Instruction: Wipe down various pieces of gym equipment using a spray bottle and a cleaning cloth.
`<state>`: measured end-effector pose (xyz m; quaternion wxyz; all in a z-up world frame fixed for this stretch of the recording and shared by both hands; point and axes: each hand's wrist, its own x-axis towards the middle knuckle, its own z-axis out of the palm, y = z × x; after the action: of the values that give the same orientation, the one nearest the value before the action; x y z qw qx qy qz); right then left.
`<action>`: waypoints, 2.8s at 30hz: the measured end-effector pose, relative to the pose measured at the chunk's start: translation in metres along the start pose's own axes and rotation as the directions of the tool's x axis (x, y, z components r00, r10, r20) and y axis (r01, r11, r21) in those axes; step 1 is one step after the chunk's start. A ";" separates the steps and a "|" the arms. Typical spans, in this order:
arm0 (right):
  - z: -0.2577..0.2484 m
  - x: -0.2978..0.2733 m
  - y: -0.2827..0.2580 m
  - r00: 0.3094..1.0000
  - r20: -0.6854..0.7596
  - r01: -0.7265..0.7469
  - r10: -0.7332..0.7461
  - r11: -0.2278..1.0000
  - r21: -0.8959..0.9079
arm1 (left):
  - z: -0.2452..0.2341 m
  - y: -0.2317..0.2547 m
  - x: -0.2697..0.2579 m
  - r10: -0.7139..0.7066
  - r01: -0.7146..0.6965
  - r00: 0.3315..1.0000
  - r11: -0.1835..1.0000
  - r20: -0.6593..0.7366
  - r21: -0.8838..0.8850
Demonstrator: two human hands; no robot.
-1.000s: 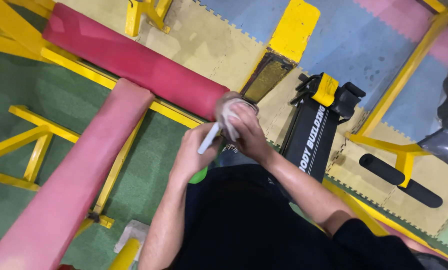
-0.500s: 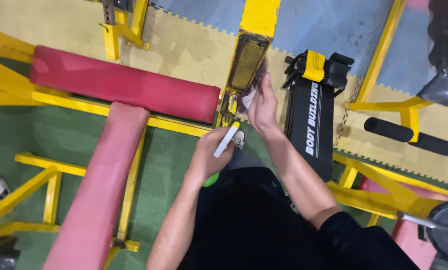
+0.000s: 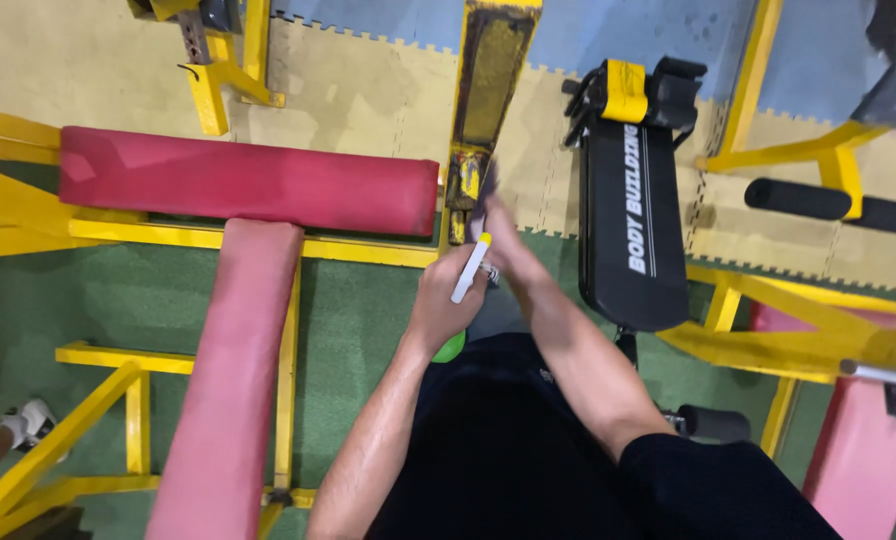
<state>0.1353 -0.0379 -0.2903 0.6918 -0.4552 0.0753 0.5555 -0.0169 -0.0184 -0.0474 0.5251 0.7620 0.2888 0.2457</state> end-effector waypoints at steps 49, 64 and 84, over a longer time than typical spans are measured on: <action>-0.146 -0.097 -0.131 0.914 -0.214 0.266 -0.346 0.906 -0.330 | 0.152 -0.021 0.066 -0.211 0.138 0.899 0.968 0.383 0.208; -0.177 -0.235 0.017 0.486 -0.780 0.441 -0.395 0.881 -0.172 | 0.145 -0.039 0.017 -0.036 -0.101 0.568 0.988 0.822 0.113; -0.218 -0.489 0.138 0.030 -0.802 -0.028 -0.596 0.802 -0.597 | 0.240 -0.021 -0.164 0.076 -0.326 0.026 0.943 0.997 -0.063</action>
<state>-0.0742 -0.5407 -0.1924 0.4286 -0.8558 0.2847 -0.0527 0.0254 -0.2846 -0.1576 0.4658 0.7980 -0.2391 -0.2984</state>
